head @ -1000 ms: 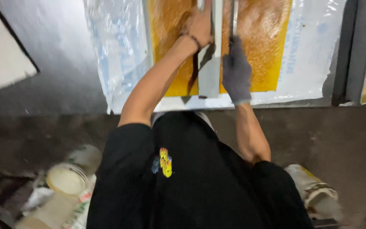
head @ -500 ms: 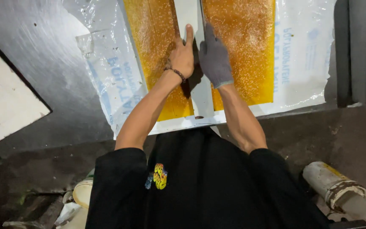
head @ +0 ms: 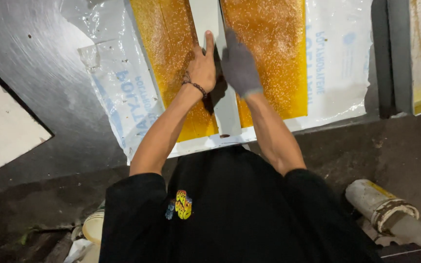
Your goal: The person uses a knife and a white guide to cut a large sheet of orange-colored bread into smaller square portions on a metal table.
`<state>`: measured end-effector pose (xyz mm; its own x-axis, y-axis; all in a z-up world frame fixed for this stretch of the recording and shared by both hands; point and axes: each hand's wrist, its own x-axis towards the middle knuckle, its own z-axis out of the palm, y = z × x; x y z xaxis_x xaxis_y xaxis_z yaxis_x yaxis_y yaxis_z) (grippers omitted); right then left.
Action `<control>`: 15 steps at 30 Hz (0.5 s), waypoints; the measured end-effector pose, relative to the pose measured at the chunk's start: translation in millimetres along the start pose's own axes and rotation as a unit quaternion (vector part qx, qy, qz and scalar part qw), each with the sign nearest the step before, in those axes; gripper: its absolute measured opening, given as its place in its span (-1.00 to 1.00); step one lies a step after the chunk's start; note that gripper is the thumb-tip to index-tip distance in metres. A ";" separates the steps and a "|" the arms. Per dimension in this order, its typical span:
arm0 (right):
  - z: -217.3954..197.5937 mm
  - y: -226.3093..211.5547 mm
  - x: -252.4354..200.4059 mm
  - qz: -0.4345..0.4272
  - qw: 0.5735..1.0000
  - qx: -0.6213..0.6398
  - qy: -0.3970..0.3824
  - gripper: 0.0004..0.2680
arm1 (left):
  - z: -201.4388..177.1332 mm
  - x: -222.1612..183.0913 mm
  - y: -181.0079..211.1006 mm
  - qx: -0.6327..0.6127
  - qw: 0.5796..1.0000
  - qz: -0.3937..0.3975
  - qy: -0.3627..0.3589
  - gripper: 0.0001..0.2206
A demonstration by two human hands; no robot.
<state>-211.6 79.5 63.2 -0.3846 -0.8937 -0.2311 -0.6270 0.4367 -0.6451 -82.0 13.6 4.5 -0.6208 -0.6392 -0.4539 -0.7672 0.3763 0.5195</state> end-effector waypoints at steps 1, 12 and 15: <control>-1.0 -2.2 4.7 0.000 1.000 -0.005 0.000 -0.60 | 1.7 -0.9 -0.1 0.004 1.000 -0.003 -0.002 -0.04; -1.7 -1.7 -1.1 0.028 0.999 -0.015 -0.030 -0.65 | 17.2 12.8 -10.3 0.040 0.999 -0.014 0.019 -0.01; -1.2 8.5 -24.8 0.011 0.999 -0.022 -0.043 -0.64 | 17.7 12.6 -10.7 0.041 0.999 -0.008 0.028 -0.02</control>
<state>-208.2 105.4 64.2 -0.3397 -0.8885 -0.3084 -0.6494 0.4588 -0.6065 -84.5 13.4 -19.6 -0.6002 -0.6806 -0.4200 -0.7891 0.4183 0.4498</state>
